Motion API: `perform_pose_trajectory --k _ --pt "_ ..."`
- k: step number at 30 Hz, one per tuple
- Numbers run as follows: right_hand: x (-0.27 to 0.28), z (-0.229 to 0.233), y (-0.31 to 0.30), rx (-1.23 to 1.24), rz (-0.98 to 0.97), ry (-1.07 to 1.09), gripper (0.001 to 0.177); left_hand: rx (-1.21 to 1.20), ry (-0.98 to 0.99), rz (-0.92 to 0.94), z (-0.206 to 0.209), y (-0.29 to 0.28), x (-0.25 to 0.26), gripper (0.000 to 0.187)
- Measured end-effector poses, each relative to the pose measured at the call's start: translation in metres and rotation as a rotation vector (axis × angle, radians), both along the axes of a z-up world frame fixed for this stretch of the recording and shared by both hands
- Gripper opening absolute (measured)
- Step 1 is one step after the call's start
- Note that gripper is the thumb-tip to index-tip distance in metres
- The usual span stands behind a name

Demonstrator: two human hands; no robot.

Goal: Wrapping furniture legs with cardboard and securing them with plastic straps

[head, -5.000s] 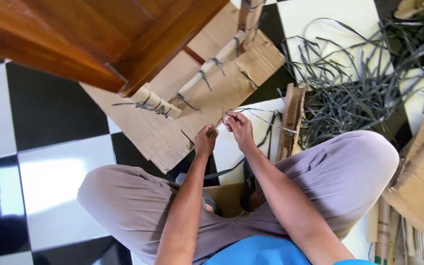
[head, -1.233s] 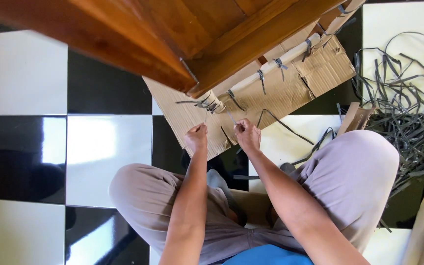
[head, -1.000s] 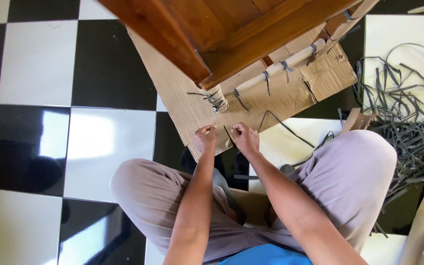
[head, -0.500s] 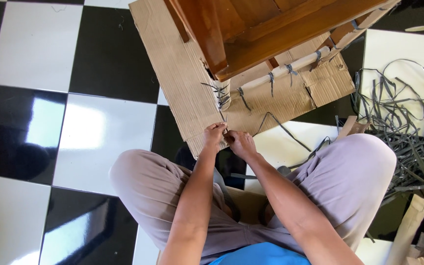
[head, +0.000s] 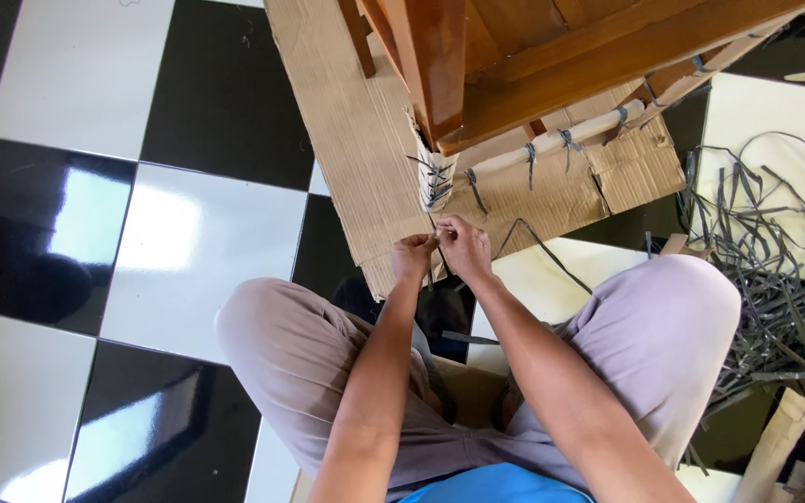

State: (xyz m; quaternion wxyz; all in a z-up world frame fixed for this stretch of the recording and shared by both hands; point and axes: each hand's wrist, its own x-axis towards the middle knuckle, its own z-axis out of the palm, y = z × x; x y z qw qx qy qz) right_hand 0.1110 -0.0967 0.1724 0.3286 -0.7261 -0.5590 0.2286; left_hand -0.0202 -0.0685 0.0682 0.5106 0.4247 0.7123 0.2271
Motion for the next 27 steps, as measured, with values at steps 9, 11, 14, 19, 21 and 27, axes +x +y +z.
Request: perform_pose_trajectory --k 9,11,14,19,21,27 --pt "0.001 -0.021 0.028 -0.376 -0.059 0.186 0.030 -0.017 0.050 -0.097 0.037 0.001 -0.014 0.023" --pt "0.000 -0.004 0.028 -0.380 -0.054 0.208 0.028 -0.031 0.063 -0.160 0.036 0.003 -0.016 0.023" --pt "-0.004 -0.005 0.029 -0.402 -0.049 0.208 0.027 -0.018 0.066 -0.164 0.037 0.002 -0.018 0.023" --pt "-0.003 -0.022 0.027 -0.368 -0.036 0.135 0.022 -0.018 0.074 -0.173 0.038 0.006 -0.020 0.022" --pt "-0.002 -0.016 0.024 -0.345 -0.036 0.088 0.021 -0.012 0.077 -0.176 0.041 0.010 -0.021 0.021" --pt "-0.005 0.001 0.012 -0.105 0.097 0.186 0.026 0.067 0.045 -0.037 0.053 0.016 -0.014 0.019"
